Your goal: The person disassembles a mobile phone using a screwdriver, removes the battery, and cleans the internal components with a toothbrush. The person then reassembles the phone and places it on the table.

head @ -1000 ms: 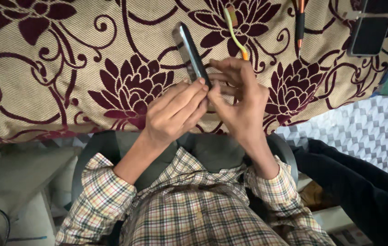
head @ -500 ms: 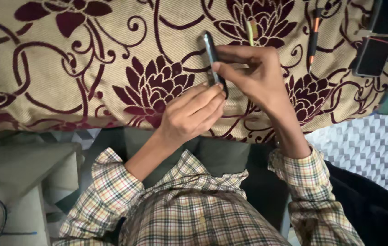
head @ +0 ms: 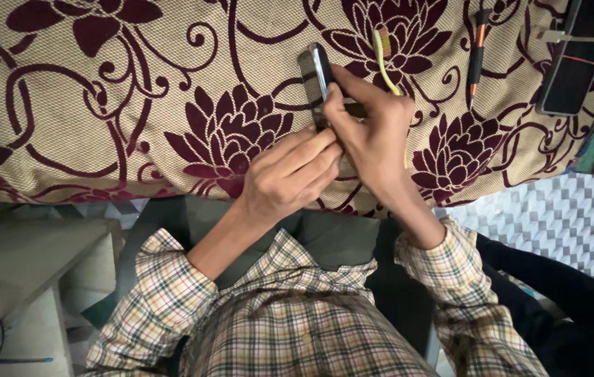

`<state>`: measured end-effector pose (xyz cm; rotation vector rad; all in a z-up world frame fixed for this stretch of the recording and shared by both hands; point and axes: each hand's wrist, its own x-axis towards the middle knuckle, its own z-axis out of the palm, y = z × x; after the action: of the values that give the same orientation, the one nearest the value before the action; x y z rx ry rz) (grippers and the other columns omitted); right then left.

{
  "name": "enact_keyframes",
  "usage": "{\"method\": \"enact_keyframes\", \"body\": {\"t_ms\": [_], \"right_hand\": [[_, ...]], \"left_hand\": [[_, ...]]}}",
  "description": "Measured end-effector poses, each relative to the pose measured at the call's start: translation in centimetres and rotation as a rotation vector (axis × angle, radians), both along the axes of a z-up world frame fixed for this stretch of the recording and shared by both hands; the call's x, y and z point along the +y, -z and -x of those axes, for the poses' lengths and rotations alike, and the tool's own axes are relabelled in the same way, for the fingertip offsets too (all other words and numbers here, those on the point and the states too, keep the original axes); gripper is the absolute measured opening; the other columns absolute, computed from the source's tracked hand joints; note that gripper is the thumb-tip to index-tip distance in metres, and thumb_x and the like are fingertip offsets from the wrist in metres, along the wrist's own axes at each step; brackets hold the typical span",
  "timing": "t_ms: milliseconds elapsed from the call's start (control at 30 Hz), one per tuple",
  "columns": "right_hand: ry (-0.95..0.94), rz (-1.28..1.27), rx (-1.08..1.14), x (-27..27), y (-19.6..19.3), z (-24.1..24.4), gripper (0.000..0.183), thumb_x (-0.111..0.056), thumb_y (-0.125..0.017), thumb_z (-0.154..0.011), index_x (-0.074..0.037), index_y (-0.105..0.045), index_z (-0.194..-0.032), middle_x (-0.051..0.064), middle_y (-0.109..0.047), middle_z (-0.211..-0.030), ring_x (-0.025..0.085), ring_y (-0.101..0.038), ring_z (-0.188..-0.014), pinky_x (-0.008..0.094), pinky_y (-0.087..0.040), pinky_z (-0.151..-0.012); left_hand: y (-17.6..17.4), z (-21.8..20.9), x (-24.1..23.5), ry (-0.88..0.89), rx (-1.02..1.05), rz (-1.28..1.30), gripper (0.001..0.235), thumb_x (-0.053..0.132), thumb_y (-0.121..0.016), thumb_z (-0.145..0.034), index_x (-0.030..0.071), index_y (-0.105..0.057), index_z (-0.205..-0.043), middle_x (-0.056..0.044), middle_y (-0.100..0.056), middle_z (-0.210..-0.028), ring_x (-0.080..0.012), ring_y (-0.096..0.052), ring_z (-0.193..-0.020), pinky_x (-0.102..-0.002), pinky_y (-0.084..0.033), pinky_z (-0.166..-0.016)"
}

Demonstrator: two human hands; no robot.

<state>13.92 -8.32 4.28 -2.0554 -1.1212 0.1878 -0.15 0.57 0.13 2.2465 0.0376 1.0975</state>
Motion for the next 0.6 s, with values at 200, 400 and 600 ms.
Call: {"method": "enact_keyframes", "body": {"t_ms": [200,400,600], "right_hand": [[0.1,0.076,0.013,-0.1,0.1,0.2,0.026,-0.006,-0.066,-0.106,0.007,-0.073,-0.128,0.014,-0.073,-0.073,0.012,-0.06,-0.059,0.026,-0.044,-0.051],[0.113,0.068,0.228,0.0,0.0,-0.4,0.031,-0.015,-0.066,-0.102,0.001,-0.07,-0.129,0.018,-0.081,-0.104,0.018,-0.074,-0.07,0.031,-0.054,-0.054],[-0.483,0.2,-0.408,0.1,-3.8,-2.4,0.079,-0.021,-0.085,-0.072,-0.002,-0.058,-0.144,0.033,-0.044,-0.149,0.052,-0.04,-0.138,0.058,-0.037,-0.118]], "left_hand": [[0.2,0.1,0.0,0.021,0.033,0.036,0.022,0.003,-0.084,-0.086,-0.003,-0.075,-0.106,-0.012,-0.071,-0.118,-0.0265,-0.072,-0.101,-0.032,-0.062,-0.09],[0.0,-0.1,0.4,-0.018,-0.015,0.095,0.024,-0.004,-0.082,-0.089,-0.007,-0.072,-0.11,-0.015,-0.068,-0.123,-0.0292,-0.07,-0.104,-0.035,-0.063,-0.089],[0.3,-0.6,0.7,0.019,-0.169,0.987,0.024,-0.003,-0.071,-0.099,-0.003,-0.067,-0.123,-0.014,-0.064,-0.132,-0.0243,-0.07,-0.121,-0.034,-0.065,-0.098]]}}
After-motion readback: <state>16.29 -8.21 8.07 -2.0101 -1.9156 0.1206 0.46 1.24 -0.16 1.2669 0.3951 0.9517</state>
